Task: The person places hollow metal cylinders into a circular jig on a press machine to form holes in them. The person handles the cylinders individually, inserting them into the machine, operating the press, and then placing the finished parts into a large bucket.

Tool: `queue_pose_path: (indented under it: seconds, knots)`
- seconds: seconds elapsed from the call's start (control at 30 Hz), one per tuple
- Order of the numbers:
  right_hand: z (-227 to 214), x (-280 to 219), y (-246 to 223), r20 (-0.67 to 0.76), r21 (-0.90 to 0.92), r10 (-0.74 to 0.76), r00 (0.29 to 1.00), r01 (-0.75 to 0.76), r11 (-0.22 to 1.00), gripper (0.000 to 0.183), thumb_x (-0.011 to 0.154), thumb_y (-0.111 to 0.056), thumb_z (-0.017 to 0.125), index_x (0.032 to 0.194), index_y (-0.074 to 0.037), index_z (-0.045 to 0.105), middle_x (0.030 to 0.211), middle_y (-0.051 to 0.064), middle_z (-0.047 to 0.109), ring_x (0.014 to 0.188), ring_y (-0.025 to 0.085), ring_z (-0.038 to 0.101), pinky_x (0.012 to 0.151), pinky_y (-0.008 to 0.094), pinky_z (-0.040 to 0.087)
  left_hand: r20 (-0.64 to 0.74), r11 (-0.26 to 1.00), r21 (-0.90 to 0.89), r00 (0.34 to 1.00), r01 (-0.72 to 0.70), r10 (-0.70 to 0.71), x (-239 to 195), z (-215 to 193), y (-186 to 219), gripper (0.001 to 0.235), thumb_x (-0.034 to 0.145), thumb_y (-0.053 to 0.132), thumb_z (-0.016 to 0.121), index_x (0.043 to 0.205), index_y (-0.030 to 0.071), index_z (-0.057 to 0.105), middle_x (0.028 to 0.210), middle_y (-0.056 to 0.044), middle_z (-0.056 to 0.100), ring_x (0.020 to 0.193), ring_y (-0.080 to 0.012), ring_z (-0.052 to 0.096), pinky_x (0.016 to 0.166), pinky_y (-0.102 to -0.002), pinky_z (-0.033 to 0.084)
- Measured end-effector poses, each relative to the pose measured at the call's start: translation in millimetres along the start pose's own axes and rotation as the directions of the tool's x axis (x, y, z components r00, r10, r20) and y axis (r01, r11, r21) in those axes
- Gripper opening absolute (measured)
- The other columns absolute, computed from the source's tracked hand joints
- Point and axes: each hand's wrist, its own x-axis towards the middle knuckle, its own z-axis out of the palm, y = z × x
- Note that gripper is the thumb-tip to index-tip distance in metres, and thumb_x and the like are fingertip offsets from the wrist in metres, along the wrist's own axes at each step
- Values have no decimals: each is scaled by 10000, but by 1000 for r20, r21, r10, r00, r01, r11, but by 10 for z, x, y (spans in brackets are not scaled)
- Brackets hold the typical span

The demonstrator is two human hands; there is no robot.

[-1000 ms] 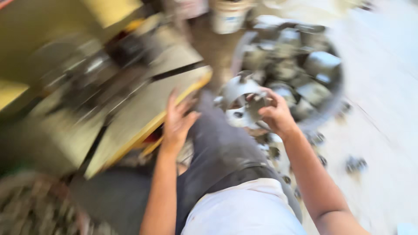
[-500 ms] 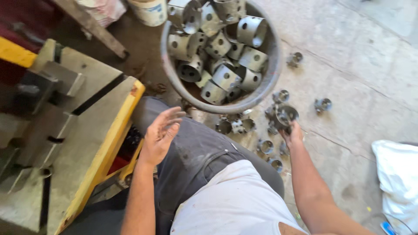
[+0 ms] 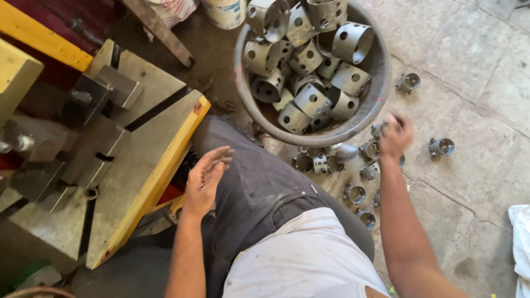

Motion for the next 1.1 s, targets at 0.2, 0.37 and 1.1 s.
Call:
queue_pose_path:
  seconds: [0.2, 0.37, 1.1]
  knots:
    - [1296, 191, -1110, 700, -337, -68, 711, 412, 847, 1042, 641, -357, 941, 1517, -104, 436, 1187, 214, 660, 1053, 427, 619, 870, 585, 494, -107, 999, -39, 994, -32, 28, -250, -71, 39, 408, 1054, 217, 579, 1387, -17, 592, 1307, -114, 687, 1151, -183, 653, 1027, -333, 521]
    - [1670, 39, -1108, 811, -456, 112, 575, 499, 737, 1115, 615, -380, 927, 1548, -166, 356, 1277, 152, 666, 1213, 387, 599, 1026, 683, 370, -247, 997, -55, 968, -55, 40, -643, -334, 25, 409, 1043, 211, 579, 1388, -9, 591, 1314, -113, 680, 1171, -184, 647, 1031, -338, 518]
    - [1973, -2695, -4260, 814, 356, -423, -399, -232, 905, 911, 759, 21, 777, 1553, 19, 330, 1391, 202, 589, 1243, 253, 595, 1017, 375, 511, -781, 997, -1, 622, -77, 47, -2111, -709, -364, 989, 853, 268, 824, 1603, 30, 225, 1553, -173, 401, 1436, -270, 417, 1175, -418, 370]
